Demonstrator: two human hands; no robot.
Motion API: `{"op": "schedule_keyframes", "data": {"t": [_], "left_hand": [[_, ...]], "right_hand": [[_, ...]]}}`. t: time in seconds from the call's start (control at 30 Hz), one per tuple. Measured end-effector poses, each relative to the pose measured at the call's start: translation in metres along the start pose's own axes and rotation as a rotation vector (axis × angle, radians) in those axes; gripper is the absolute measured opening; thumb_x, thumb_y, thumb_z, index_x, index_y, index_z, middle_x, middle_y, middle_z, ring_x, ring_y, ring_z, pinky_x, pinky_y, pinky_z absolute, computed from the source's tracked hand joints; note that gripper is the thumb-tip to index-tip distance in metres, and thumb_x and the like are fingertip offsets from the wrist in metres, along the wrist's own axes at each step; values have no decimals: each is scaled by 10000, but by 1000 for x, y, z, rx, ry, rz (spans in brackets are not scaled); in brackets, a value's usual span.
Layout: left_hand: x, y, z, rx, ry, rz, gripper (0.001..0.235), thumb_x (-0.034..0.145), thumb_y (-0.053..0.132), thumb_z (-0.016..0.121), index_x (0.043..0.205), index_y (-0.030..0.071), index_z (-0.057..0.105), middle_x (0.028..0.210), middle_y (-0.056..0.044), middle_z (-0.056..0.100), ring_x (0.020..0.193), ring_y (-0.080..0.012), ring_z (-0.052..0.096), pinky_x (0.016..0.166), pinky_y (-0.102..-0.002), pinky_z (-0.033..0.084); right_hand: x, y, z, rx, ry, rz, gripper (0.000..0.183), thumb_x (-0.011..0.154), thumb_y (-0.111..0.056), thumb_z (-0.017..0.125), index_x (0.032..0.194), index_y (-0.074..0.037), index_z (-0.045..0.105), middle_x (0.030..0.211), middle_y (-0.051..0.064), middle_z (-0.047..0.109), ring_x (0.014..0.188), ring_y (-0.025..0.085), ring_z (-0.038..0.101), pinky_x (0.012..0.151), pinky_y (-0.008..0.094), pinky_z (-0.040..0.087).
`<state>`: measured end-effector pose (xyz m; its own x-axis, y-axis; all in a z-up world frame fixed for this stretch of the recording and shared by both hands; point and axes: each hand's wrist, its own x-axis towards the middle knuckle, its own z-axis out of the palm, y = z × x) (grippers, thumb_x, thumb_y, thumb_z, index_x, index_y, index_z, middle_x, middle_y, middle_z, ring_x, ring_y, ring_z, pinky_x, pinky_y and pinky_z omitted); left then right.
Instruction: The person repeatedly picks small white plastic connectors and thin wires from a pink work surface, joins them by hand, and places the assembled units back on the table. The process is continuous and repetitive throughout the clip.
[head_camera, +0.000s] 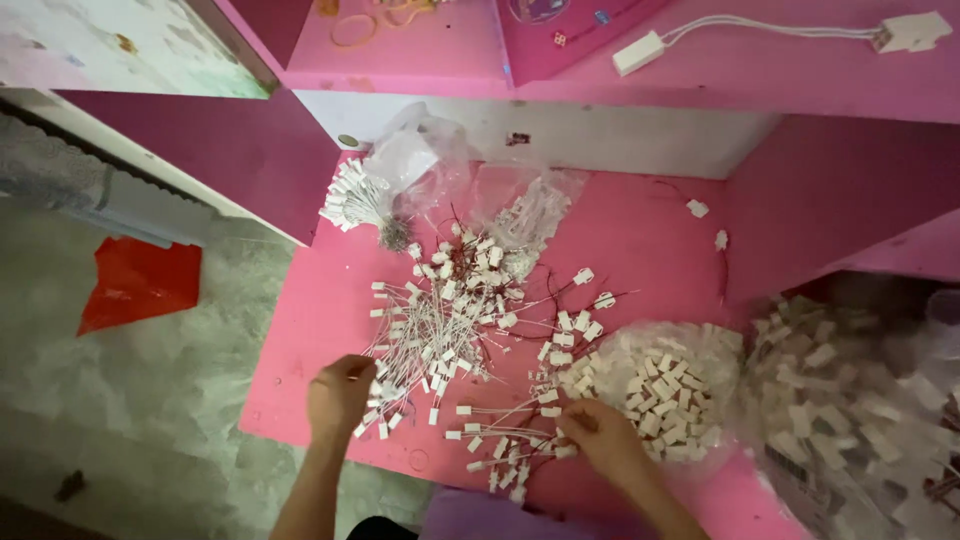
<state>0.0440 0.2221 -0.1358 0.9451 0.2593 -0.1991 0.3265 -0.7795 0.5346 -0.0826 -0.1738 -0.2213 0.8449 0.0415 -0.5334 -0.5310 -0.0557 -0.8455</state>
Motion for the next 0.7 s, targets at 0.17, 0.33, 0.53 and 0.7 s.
{"op": "schedule_keyframes", "data": {"t": [0.17,0.33,0.53,0.7], "left_hand": [[25,-23,-3,254,28,-12,207,866,266,695,1013,173,809,938,-86,784,813,-292,760,722,-421,601],[41,-20,3,393,16,75,191,852,217,683,1007,194,792,1042,-102,755,892,-347,726,764,-466,582],[55,0,-6,256,-164,101,260,823,323,735,1040,182,760,1004,-80,775,919,-314,740,803,-455,587],[71,-7,-12,195,-247,6,249,843,312,766,1019,143,816,929,-85,786,854,-255,746,763,-400,580]], "right_hand": [[-14,-41,5,-323,160,-45,353,875,-343,743,1107,-76,753,929,78,802,813,177,751,758,324,585],[-22,-68,2,-411,281,114,410,868,-376,737,1188,-120,736,900,113,796,774,187,756,734,319,582],[-30,-66,-3,-33,230,176,405,914,-371,695,1125,-32,761,765,141,789,678,192,718,639,297,551],[-39,-89,8,136,160,301,419,953,-377,691,1134,-10,780,776,86,734,614,91,604,536,232,450]]}}
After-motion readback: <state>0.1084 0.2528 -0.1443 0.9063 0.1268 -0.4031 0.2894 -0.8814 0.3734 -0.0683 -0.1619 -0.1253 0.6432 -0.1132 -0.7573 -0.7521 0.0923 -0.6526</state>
